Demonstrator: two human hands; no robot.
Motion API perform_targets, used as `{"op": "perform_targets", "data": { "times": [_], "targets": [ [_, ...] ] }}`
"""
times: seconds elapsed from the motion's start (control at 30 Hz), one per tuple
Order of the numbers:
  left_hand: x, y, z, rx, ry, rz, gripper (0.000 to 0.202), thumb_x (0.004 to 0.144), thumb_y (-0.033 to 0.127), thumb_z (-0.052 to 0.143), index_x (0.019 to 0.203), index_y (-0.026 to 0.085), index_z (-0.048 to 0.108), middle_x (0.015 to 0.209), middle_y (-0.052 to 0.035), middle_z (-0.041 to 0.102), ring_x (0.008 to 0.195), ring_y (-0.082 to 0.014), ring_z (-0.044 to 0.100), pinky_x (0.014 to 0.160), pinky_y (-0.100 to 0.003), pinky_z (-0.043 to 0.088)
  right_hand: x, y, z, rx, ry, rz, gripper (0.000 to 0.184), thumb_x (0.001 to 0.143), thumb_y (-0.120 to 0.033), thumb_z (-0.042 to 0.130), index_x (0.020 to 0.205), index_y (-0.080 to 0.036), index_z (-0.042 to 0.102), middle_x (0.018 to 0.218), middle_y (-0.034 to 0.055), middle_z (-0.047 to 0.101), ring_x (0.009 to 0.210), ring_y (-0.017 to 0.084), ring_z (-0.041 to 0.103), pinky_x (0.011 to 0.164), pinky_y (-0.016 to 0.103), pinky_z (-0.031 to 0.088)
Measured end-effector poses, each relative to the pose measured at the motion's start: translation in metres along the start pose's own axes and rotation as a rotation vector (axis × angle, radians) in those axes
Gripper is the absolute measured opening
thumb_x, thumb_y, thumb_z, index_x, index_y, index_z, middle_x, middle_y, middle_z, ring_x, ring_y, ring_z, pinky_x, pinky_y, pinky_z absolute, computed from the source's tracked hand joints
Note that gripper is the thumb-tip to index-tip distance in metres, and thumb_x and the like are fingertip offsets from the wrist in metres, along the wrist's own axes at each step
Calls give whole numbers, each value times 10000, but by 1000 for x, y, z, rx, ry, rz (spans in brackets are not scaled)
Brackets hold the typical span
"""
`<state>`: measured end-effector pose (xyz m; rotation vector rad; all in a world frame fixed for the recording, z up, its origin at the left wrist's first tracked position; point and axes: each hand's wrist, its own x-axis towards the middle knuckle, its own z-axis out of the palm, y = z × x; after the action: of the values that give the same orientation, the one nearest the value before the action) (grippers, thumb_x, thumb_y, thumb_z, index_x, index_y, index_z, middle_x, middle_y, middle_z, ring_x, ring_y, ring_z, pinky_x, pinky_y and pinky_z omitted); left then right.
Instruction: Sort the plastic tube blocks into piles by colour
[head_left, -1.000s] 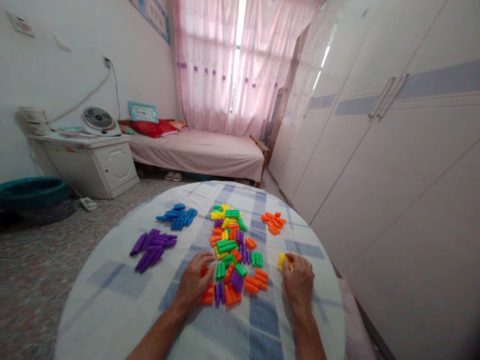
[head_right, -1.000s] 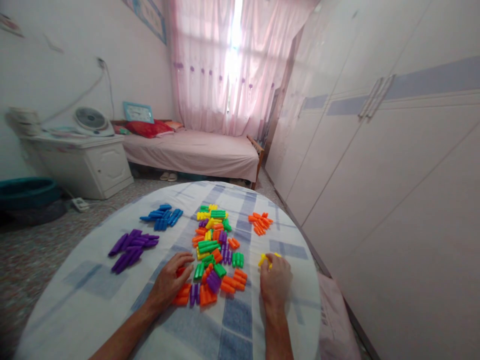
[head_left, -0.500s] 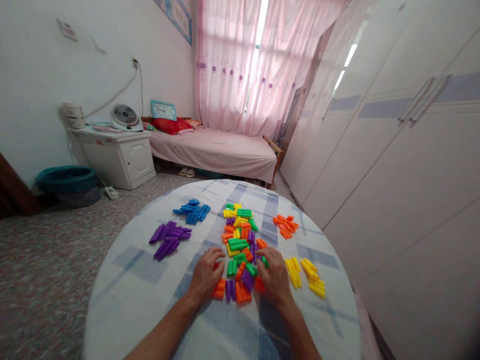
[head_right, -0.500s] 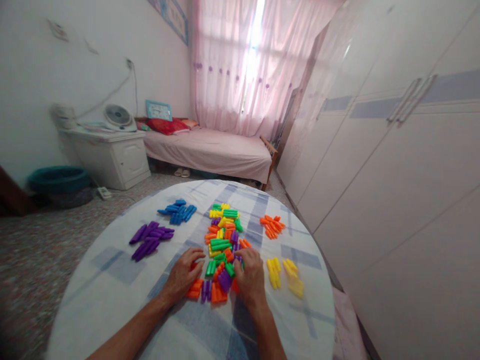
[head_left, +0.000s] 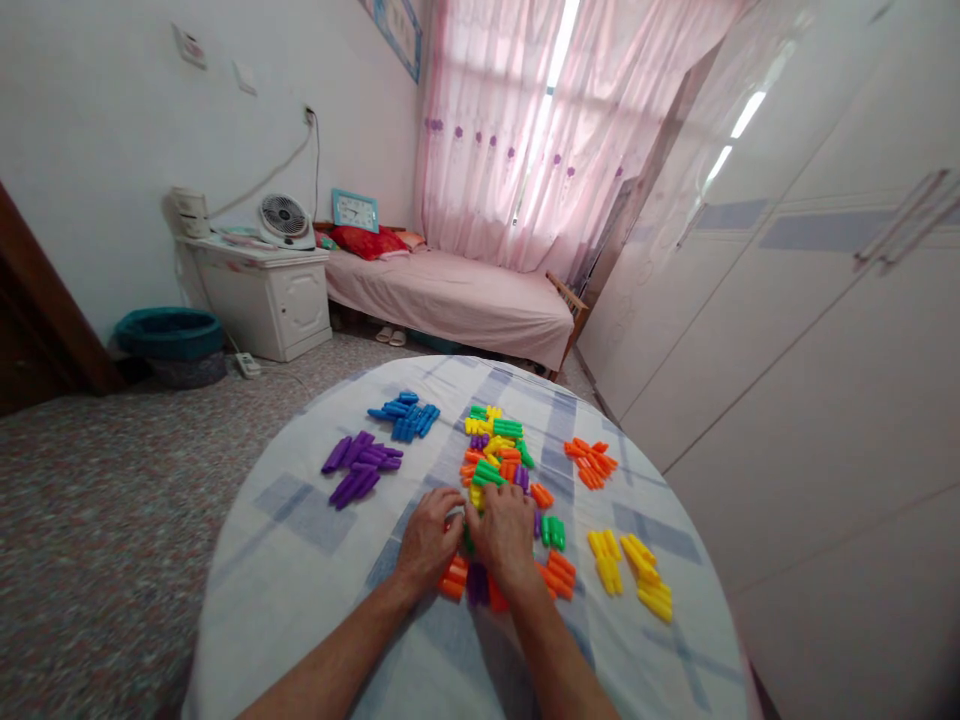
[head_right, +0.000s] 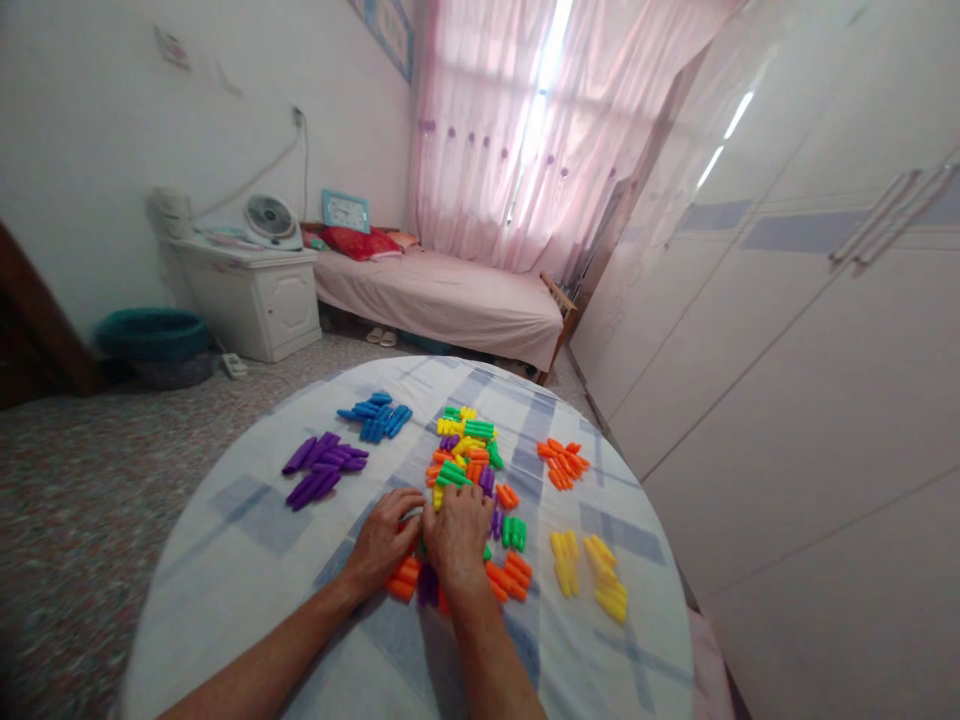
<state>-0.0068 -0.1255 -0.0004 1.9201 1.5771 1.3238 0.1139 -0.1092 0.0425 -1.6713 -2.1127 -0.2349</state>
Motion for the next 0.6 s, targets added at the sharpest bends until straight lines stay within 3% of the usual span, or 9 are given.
{"op": "perform_targets", "data": {
  "times": [0.17, 0.27, 0.4, 0.5, 0.6],
  "targets": [
    [4, -10, 1, -38, 122, -75, 338, 724, 90, 467, 1021, 179, 602, 1059, -73, 612, 1027, -203, 559, 937, -394, 457, 12, -8, 5, -66, -53, 70, 178, 793, -334, 560, 829, -174, 629, 832, 177, 643, 855, 315, 559, 725, 436, 370],
    [5, -13, 1, -46, 126, -96, 342, 719, 89, 469, 1025, 171, 598, 1074, -77, 604, 1044, -204, 552, 947, -393, 454, 16, -8, 10, -79, -71, 73, 139, 769, -266, 582, 863, -173, 624, 842, 168, 646, 864, 311, 556, 721, 421, 369],
    [5, -13, 1, -49, 124, -81, 330, 716, 85, 475, 1003, 180, 608, 1070, -69, 606, 1043, -199, 552, 968, -398, 441, 15, -6, 18, -6, -1, 7, 97, 793, -211, 526, 833, -193, 612, 826, 135, 646, 845, 277, 552, 721, 392, 366],
    [5, -13, 2, -42, 125, -74, 309, 719, 85, 473, 969, 187, 622, 1071, -64, 604, 1045, -198, 555, 972, -400, 440, 11, 6, 15, 83, 65, -8, 119, 815, -224, 491, 825, -211, 609, 834, 102, 644, 856, 254, 549, 743, 371, 372],
    [4, -14, 2, -24, 114, -71, 288, 725, 94, 472, 943, 186, 637, 1076, -64, 603, 1038, -199, 562, 963, -392, 446, 4, 37, -1, 135, 116, 51, 163, 829, -262, 464, 870, -205, 611, 884, 85, 643, 877, 239, 547, 766, 350, 381]
  ]
}}
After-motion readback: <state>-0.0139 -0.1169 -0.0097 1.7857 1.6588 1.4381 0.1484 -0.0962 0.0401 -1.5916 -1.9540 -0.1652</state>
